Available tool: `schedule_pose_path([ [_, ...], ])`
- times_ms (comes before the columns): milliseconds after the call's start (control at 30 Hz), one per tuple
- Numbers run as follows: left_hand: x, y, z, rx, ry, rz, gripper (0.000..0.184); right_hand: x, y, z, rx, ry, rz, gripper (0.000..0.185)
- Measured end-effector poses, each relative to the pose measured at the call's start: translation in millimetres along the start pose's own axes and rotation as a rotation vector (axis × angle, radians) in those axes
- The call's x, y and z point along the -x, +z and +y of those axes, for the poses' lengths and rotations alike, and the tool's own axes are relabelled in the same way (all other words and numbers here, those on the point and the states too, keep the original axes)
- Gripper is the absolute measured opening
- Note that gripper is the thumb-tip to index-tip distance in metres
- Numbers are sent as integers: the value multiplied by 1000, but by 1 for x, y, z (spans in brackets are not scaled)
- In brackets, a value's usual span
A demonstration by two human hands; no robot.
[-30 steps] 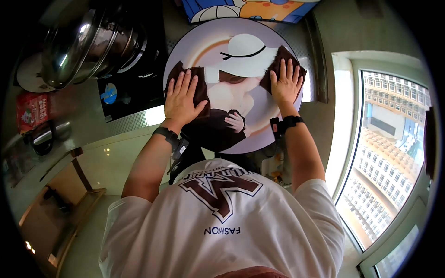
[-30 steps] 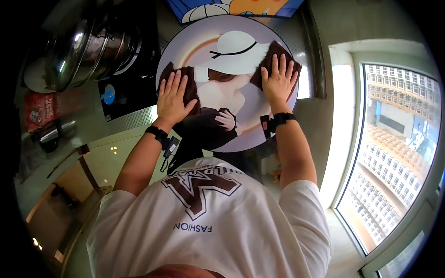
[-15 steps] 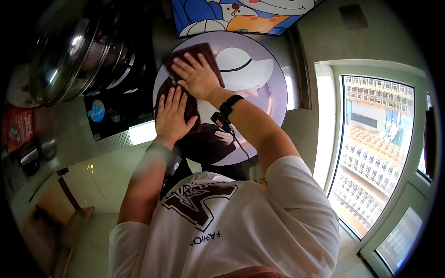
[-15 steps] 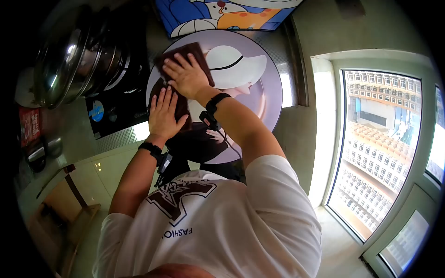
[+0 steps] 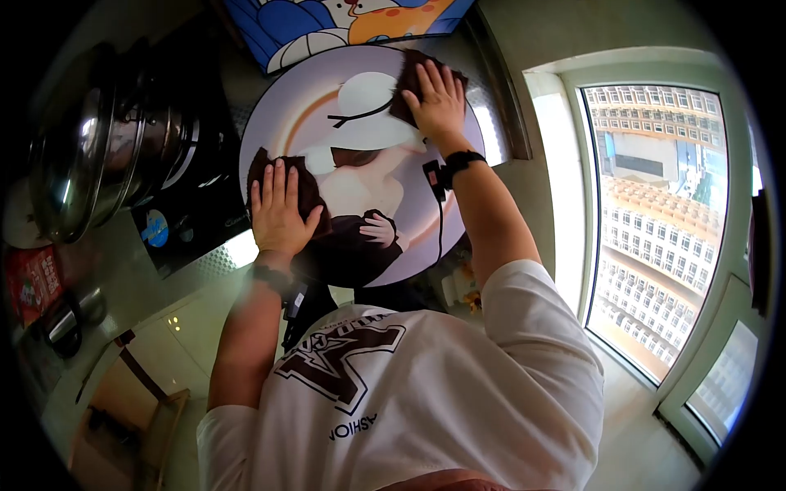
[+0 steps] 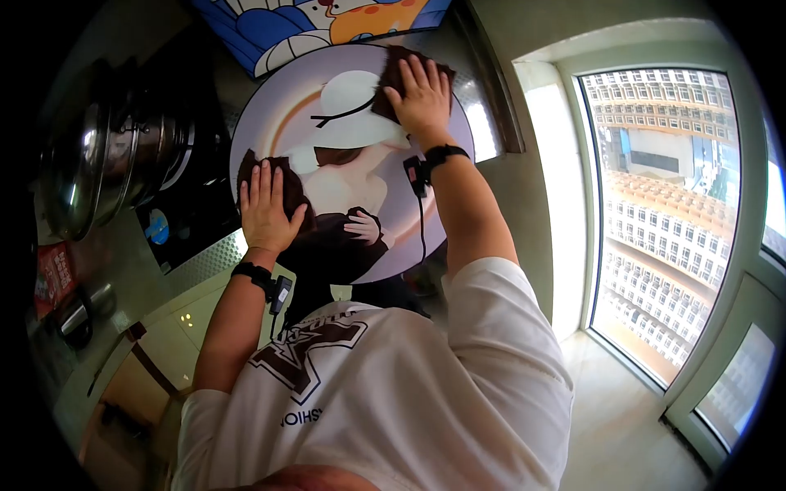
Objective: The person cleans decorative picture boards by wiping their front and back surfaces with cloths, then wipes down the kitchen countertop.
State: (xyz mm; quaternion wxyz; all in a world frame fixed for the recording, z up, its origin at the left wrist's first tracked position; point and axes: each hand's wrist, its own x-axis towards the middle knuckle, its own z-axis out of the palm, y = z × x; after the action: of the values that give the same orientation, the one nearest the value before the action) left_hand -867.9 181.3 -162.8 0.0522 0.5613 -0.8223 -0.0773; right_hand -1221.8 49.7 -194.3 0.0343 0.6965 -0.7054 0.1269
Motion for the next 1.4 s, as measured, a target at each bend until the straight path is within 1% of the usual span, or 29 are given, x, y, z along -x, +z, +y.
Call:
schedule_pose_path([
  [100, 0, 1, 1, -19, 11, 2, 84, 50, -10, 24, 61, 170, -4, 70],
  [233, -2, -5, 3, -70, 25, -5, 83, 131, -25, 30, 117, 365, -1, 70],
  [367, 0, 0, 5, -140, 34, 4, 83, 216, -24, -8, 75, 549, 43, 72],
  [433, 1, 1, 4, -144, 48, -1, 83, 234, -28, -43, 75, 562, 11, 75],
  [467, 0, 0, 3, -151, 50, -25, 83, 235, -33, -64, 48, 554, 3, 77],
  [533, 0, -3, 2, -163, 70, -49, 83, 237, -46, -112, -34, 448, -105, 78],
  [600, -1, -4, 4, -165, 54, -60, 83, 239, -61, -155, -165, 251, -234, 78],
  [633, -1, -3, 4, -166, 62, -61, 83, 239, -61, -171, -219, 136, -235, 78],
  [700, 0, -1, 2, -157, 70, -28, 82, 233, -63, -176, -281, -106, -254, 76],
  [733, 1, 0, 1, -164, 75, -34, 82, 224, -56, -155, -313, -202, -301, 72],
  [800, -1, 2, 3, -202, 68, -27, 83, 203, -68, -107, -274, -100, -248, 69],
  [867, -1, 1, 4, -201, 62, -35, 84, 184, -53, -52, -65, 152, -37, 67],
  [933, -2, 1, 4, -203, 52, -42, 84, 161, -31, -2, 28, 339, 47, 66],
  [1000, -3, 2, 5, -205, 45, -48, 85, 133, -15, 3, 78, 525, 101, 67],
  [1033, -3, 2, 5, -213, 38, -49, 85, 122, -8, -6, 112, 590, 95, 69],
  [1067, -3, 2, 6, -206, 37, -54, 85, 113, -6, -23, 115, 547, 122, 71],
  [1133, -3, 1, 6, -201, 36, -60, 86, 110, -16, -55, 21, 197, -22, 71],
  [1167, -3, 0, 6, -183, 44, -52, 85, 116, -18, -65, -51, 10, -18, 71],
  [1200, -3, 0, 6, -166, 49, -46, 85, 113, -24, -61, -56, -50, -60, 67],
  [1267, -3, 0, 4, -140, 60, -34, 85, 101, -31, -41, -69, -42, -54, 64],
  [1333, -4, -1, 5, -154, 47, -47, 85, 86, -15, -37, -19, 209, 55, 63],
  [1400, -4, 1, 8, -162, 32, -46, 85, 82, -14, -46, 47, 254, 58, 62],
])
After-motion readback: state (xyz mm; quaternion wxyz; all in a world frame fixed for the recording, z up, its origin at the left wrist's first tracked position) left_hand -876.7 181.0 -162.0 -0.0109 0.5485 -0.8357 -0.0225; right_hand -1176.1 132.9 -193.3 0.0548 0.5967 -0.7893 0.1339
